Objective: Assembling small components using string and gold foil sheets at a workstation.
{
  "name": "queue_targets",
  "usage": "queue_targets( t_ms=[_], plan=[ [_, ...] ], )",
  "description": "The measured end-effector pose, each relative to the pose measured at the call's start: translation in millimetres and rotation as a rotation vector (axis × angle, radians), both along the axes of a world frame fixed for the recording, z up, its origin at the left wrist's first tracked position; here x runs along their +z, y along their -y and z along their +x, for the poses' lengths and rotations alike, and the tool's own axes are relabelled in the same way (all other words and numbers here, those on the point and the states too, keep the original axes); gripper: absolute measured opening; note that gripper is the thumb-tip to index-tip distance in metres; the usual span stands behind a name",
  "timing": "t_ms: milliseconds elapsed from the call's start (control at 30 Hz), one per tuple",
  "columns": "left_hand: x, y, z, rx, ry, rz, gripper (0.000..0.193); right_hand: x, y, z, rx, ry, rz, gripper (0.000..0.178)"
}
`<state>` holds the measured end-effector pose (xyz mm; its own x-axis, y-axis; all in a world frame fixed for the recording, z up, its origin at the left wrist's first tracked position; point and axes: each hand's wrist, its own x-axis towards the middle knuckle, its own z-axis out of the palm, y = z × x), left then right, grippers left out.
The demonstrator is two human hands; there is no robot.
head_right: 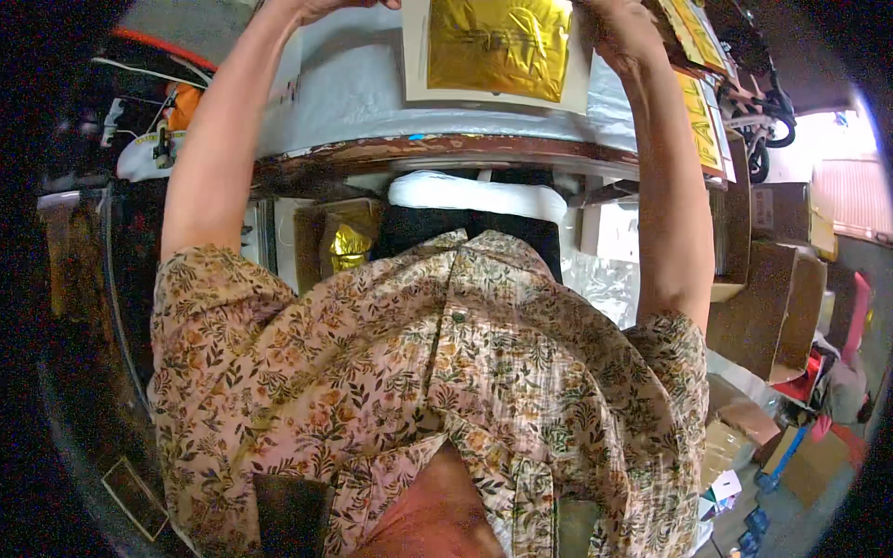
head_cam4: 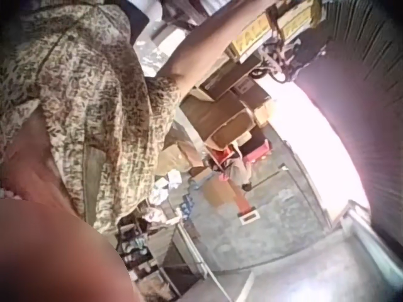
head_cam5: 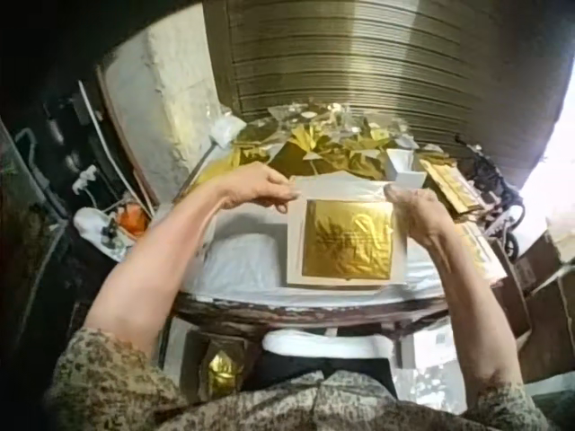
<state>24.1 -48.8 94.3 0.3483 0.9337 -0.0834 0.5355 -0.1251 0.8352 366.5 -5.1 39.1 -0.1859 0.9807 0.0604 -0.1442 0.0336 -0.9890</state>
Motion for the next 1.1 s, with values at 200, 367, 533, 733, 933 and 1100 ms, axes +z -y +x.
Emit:
queue_targets(
  t_ms=[200,367,533,733,933,1100],
  plan=[
    [7.0,7.0,-11.6,-0.363,0.405,0.067,0.033,17.6,-1.6,-3.6,0.129,-0.087,0.099,0.024],
    [5.8,24.8,-25.7,0.077,0.114,0.152,0.032,26.6,1.3,-7.5,0.277,-0.037,0.072,0.03],
    [-24.7,25.8,-52.7,0.108,0.258,0.14,0.027,74.1,97.2,-86.0,-0.098,-0.327,-0.224,0.021],
    [-16.3,55.4,-44.6,0.287,0.508,0.145,0.02,-4.7,87.6,-21.3,0.346,0.12,0.008,0.04],
    [-58.2,66.5,-85.9,0.17,0.75,-0.03,0.018,-25.8,115.6,-47.4,0.21,-0.042,-0.022,0.02],
    [-64.9,141.8,-86.9,0.251,0.875,0.186,0.018,-54.5,137.6,-72.4,0.17,-0.076,0.078,0.021]
  ],
)
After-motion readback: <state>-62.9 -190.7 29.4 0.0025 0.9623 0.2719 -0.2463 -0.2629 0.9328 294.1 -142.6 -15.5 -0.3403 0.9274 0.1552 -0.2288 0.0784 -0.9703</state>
